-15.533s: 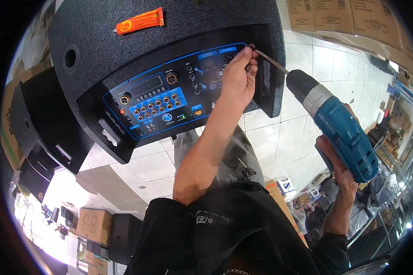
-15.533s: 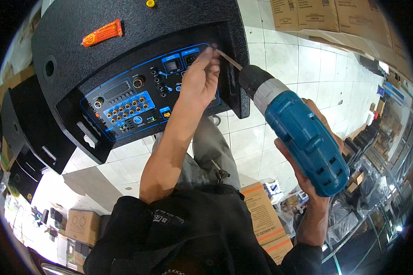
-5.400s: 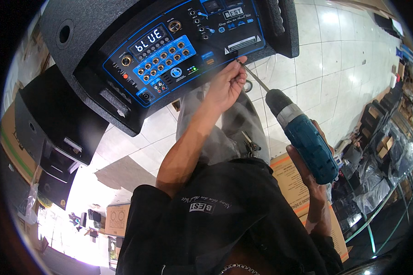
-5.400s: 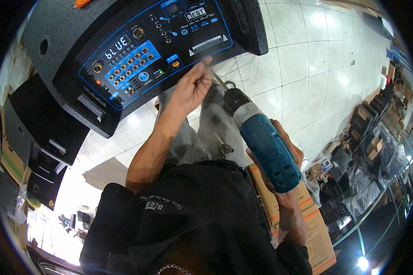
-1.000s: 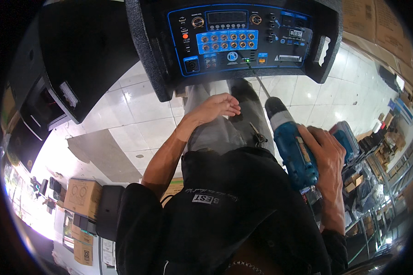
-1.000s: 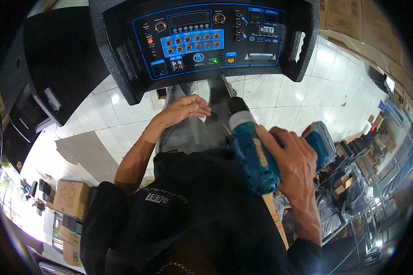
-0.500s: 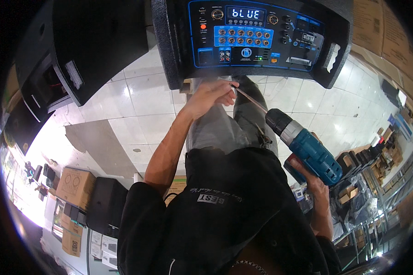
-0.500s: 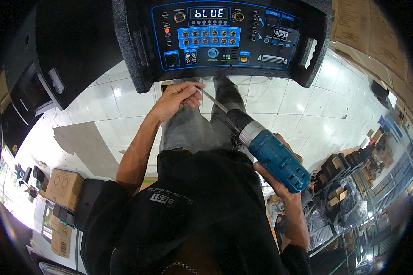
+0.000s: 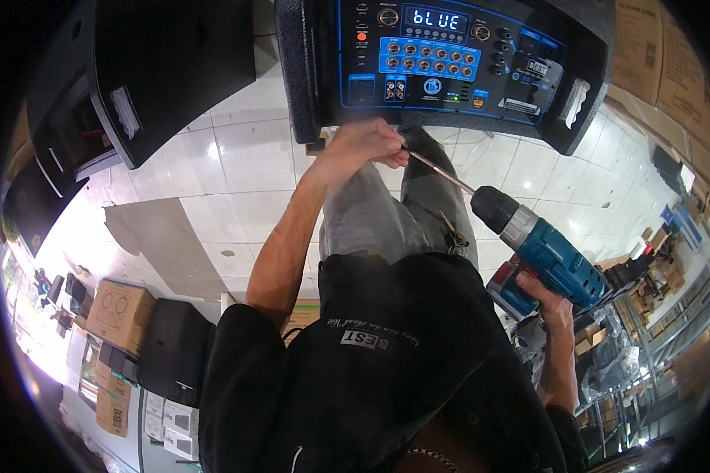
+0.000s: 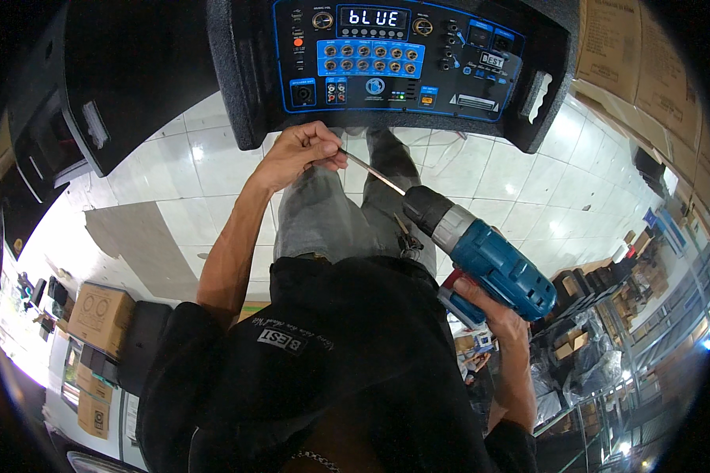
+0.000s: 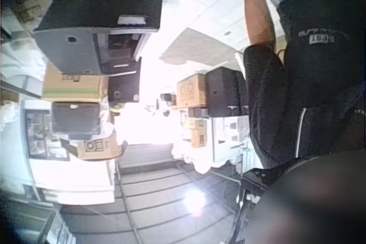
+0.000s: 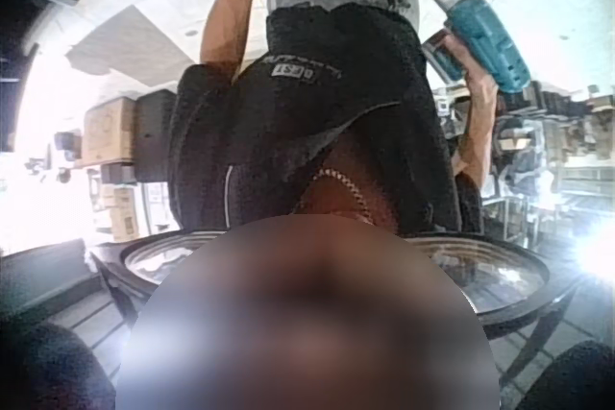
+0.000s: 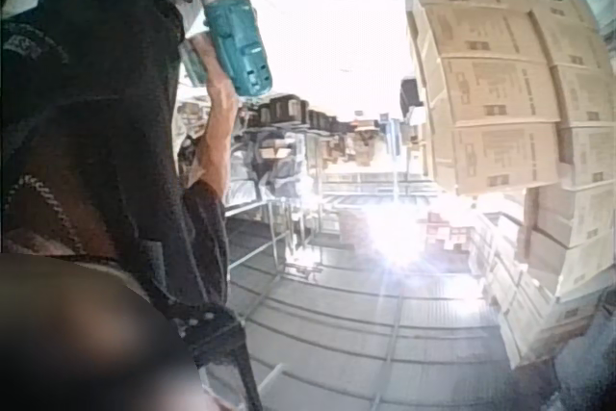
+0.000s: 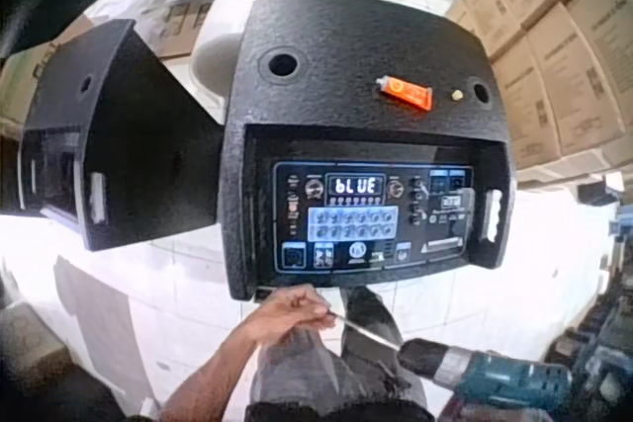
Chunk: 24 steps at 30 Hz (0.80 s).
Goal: The person works inside an open speaker cabinet, applying thermal paste to a heatsink and connecting wires on the circuit board. They then reassemble the speaker by securing the front panel with a cordless drill.
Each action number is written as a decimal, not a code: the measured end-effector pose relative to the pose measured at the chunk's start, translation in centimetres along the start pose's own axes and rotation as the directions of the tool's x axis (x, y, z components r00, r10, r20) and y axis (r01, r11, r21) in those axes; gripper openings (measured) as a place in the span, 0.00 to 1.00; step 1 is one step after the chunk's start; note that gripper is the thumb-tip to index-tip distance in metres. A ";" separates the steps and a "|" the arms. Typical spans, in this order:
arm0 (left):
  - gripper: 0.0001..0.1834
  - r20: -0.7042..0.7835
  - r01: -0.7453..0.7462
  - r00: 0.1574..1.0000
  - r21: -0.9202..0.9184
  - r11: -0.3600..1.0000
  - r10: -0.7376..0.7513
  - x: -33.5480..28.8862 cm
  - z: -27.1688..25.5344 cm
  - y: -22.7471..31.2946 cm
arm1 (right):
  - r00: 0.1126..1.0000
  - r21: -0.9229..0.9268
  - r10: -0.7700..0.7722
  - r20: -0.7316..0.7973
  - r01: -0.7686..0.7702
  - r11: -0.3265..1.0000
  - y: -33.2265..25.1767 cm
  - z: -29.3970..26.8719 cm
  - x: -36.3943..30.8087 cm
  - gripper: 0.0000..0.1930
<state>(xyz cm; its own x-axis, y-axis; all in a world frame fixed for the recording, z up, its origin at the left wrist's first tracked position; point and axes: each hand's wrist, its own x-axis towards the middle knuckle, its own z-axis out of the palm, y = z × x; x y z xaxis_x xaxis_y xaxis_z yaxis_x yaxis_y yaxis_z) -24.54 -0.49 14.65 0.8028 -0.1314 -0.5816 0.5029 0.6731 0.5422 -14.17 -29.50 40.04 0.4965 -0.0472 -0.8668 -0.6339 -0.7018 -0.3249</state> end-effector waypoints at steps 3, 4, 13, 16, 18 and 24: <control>0.08 0.014 0.001 1.000 -0.035 0.999 0.000 0.4 -0.1 -0.2 | 0.998 -0.019 -0.053 0.026 0.054 0.998 -0.2 0.2 0.1 0.23; 0.08 0.012 0.010 1.000 -0.069 0.998 -0.009 0.5 -0.2 -0.3 | 0.997 -0.018 -0.072 0.030 0.072 0.997 -0.3 0.4 0.2 0.22; 0.10 0.003 -0.026 1.000 -0.368 0.929 0.029 1.5 0.2 -2.3 | 0.989 0.085 -0.132 0.073 0.125 0.988 -0.8 1.3 1.2 0.26; 0.11 -0.019 0.022 0.999 -0.599 0.800 -0.042 2.1 1.4 -3.4 | 0.963 -0.105 -0.266 0.035 0.268 0.958 -0.4 2.0 0.8 0.26; 0.12 -0.023 0.021 0.998 -0.701 0.713 -0.052 2.5 2.0 -4.1 | 0.847 -0.341 -0.530 0.043 0.511 0.789 0.1 3.0 1.0 0.28; 0.16 -0.068 -0.037 0.998 -0.679 0.733 -0.013 3.3 2.9 -5.0 | 0.768 -0.525 -0.623 0.145 0.594 0.610 0.3 4.8 1.0 0.30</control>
<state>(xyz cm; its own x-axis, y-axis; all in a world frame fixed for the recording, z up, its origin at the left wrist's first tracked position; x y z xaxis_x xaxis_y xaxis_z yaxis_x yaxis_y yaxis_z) -23.47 -6.43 11.78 0.7729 -0.0904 -0.6280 0.1216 0.9926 0.0068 -16.66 -26.35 37.25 0.6907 0.5042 -0.5184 0.2197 -0.8293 -0.5138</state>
